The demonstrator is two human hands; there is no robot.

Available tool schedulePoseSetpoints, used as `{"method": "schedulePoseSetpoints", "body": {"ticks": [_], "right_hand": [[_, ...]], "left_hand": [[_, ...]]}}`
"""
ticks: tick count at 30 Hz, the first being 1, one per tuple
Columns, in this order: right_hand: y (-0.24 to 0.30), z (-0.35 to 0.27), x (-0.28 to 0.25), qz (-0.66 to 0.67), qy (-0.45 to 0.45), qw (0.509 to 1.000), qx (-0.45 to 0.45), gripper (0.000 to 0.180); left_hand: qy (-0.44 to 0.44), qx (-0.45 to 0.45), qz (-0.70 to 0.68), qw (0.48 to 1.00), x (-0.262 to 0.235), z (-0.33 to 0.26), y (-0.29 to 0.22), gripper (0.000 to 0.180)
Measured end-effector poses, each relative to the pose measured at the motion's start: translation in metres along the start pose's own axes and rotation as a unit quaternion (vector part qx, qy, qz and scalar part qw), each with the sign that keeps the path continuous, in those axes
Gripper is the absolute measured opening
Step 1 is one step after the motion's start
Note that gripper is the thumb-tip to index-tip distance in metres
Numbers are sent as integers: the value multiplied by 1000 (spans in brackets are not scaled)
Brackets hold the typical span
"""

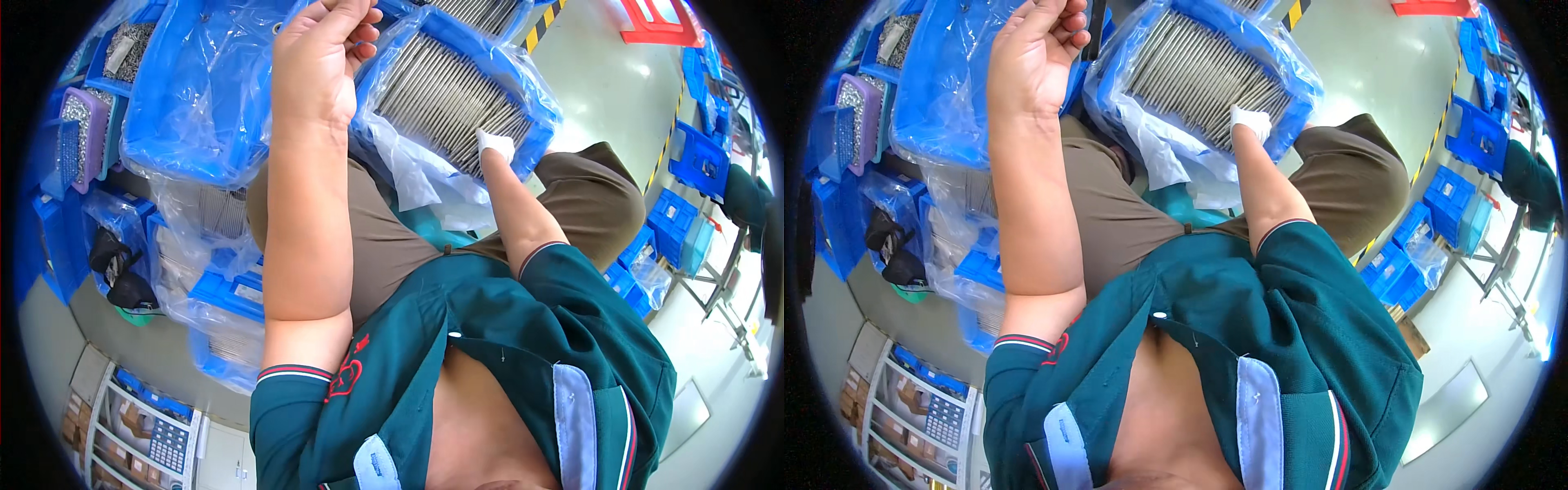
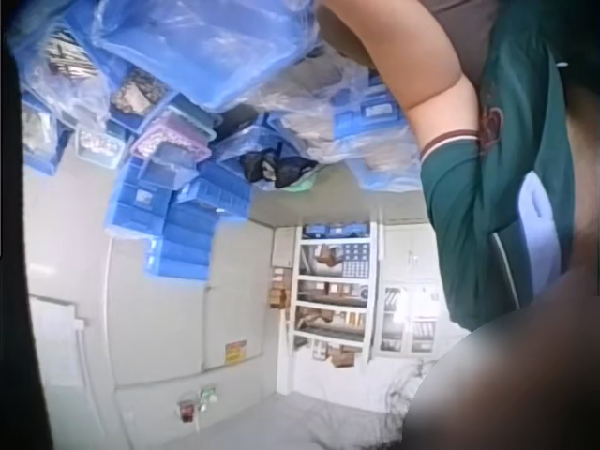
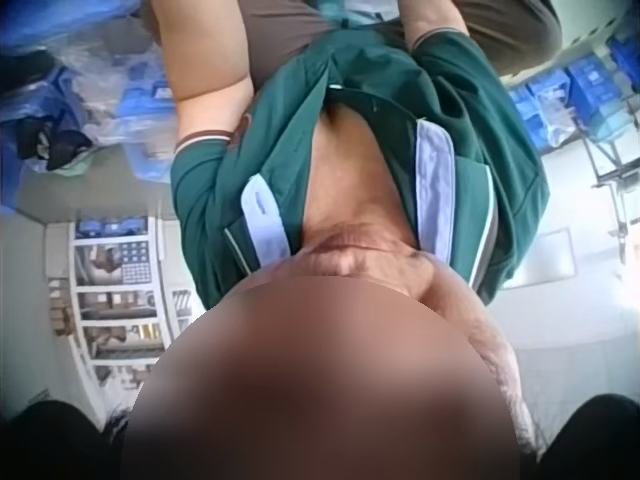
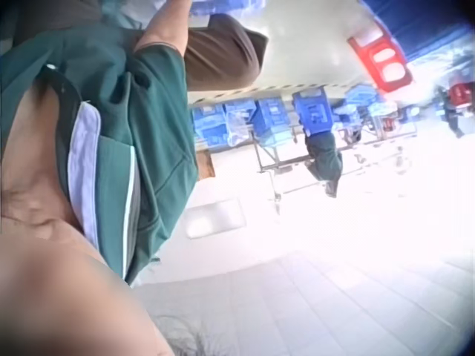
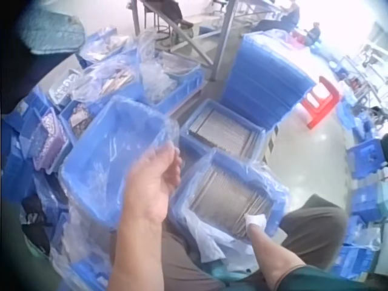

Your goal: The recorder is counting and sorting thin metal rods from blue industrial bins.

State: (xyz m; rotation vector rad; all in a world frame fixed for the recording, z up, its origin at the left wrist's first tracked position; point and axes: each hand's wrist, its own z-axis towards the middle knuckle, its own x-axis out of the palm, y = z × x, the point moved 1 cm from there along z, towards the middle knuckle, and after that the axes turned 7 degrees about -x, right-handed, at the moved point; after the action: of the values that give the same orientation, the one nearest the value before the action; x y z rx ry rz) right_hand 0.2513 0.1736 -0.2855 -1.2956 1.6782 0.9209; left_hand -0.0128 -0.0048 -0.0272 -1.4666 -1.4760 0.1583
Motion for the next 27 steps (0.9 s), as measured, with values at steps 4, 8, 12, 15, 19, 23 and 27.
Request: {"method": "schedulePoseSetpoints", "body": {"ticks": [4,8,12,15,19,23,27], "right_hand": [[25,-25,-4,-8,9,1000,14,84],[22,15,9,-39,16,997,57,72],[20,14,25,-64,44,996,36,53],[21,10,21,-45,-6,996,82,43],[21,-3,17,-88,-130,986,52,24],[22,-2,6,-91,-29,995,-17,18],[-2,8,-6,-56,-46,996,-51,30]], "left_hand": [[-13,0,0,1000,-5,0,0,11],[15,10,-11,1000,3,3,6,10],[-15,-3,-13,1000,-9,5,8,10],[1,8,-9,1000,-12,3,-1,11],[-3,-1,-7,1000,-9,4,0,11],[337,203,-146,908,-16,29,13,11],[29,33,1,999,-9,5,8,15]]}}
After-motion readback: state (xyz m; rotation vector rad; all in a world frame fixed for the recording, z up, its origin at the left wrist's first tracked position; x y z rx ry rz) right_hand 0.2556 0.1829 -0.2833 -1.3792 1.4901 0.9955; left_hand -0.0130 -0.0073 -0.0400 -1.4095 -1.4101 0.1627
